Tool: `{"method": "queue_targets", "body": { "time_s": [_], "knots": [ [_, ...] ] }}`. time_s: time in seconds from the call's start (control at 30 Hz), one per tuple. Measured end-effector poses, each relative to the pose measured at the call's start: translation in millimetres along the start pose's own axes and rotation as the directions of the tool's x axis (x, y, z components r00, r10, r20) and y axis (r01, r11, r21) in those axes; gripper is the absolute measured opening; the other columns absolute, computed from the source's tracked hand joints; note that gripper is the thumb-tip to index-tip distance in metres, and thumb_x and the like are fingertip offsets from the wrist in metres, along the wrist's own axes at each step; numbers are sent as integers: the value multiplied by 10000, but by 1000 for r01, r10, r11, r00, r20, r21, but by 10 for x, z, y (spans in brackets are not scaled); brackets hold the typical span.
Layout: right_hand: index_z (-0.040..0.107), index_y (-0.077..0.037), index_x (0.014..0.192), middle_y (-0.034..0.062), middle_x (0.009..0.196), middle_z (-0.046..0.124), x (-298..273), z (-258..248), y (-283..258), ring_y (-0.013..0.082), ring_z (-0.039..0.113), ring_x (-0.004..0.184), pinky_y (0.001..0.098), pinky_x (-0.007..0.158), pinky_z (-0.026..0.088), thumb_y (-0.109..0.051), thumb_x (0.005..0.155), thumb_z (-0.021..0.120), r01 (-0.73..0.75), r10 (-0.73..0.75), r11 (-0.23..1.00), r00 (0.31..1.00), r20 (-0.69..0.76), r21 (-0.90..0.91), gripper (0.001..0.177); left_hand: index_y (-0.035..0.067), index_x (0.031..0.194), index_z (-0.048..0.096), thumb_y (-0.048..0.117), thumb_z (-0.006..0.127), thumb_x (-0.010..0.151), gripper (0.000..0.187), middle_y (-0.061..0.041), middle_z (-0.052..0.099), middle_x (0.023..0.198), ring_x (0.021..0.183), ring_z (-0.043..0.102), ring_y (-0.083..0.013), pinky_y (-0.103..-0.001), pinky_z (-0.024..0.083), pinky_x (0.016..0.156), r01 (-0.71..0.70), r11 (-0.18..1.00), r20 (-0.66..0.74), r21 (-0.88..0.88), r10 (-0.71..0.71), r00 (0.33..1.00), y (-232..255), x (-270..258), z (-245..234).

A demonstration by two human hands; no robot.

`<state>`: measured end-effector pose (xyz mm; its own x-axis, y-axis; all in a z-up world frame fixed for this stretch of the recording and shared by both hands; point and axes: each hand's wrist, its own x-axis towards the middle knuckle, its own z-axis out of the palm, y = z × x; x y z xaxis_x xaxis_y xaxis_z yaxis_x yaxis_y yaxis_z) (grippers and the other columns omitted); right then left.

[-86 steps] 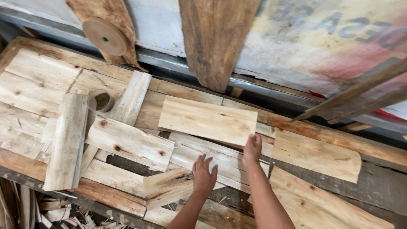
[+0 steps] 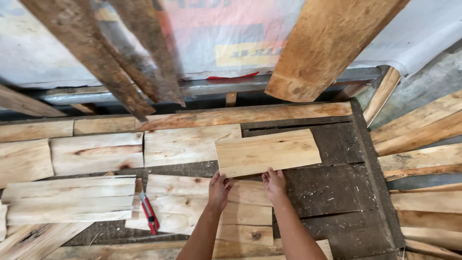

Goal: Trimming and fitting thin wooden planks or shingles using a utility knife on a wooden platform.

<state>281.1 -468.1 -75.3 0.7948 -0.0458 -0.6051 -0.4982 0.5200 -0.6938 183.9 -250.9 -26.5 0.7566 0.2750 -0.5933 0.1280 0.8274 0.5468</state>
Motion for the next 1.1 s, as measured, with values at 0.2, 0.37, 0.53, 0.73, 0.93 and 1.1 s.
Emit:
{"method": "queue_targets", "body": {
  "time_s": [0.2,0.37,0.53,0.73,0.93,1.1],
  "knots": [
    [576,-140,1116,-14,946,619,729,-316,-293,121,598,796,285,713,567,-124,1007,641,30,-27,999,995,-100,35,129,88,1258,666,169,567,1045,249,-26,707,935,806,648,-117,-282,527,680,-38,995,-29,89,41,999,-450,510,452],
    [555,-119,1136,-1,971,618,930,-392,-707,132,611,819,301,728,574,-125,1017,643,65,-63,998,992,-107,15,148,78,1274,654,146,568,1043,256,-46,723,955,813,671,-133,-276,527,664,-39,992,-66,118,48,997,-803,819,770],
    [537,-77,1174,41,1020,611,1159,-472,-869,152,625,841,307,771,607,-108,989,662,124,-137,989,975,-176,-83,225,54,1320,639,114,519,1053,299,-43,732,1034,859,692,-133,-282,569,765,-33,980,-103,198,55,993,-926,970,1014],
    [329,-91,1343,108,1053,649,1035,-262,-965,180,656,828,331,699,597,-54,963,688,163,-219,968,918,-330,-189,524,76,1391,590,83,498,1044,359,-48,724,1070,881,677,-126,-276,573,801,-69,960,-101,271,100,990,-946,1069,1114],
    [235,-140,1447,151,1051,656,900,-139,-1005,186,659,806,324,678,579,-35,948,696,168,-237,960,911,-336,-222,687,33,1412,528,28,548,1009,403,-77,712,1029,896,681,-136,-279,565,797,-107,963,-119,247,139,983,-1037,1156,984],
    [209,-159,1453,160,1059,661,799,-39,-988,199,682,797,316,657,583,-25,930,710,124,-209,961,911,-356,-248,737,20,1393,517,7,589,986,414,-84,704,1029,912,688,-145,-279,567,807,-136,978,-131,159,158,979,-988,1068,933]
  ]
}}
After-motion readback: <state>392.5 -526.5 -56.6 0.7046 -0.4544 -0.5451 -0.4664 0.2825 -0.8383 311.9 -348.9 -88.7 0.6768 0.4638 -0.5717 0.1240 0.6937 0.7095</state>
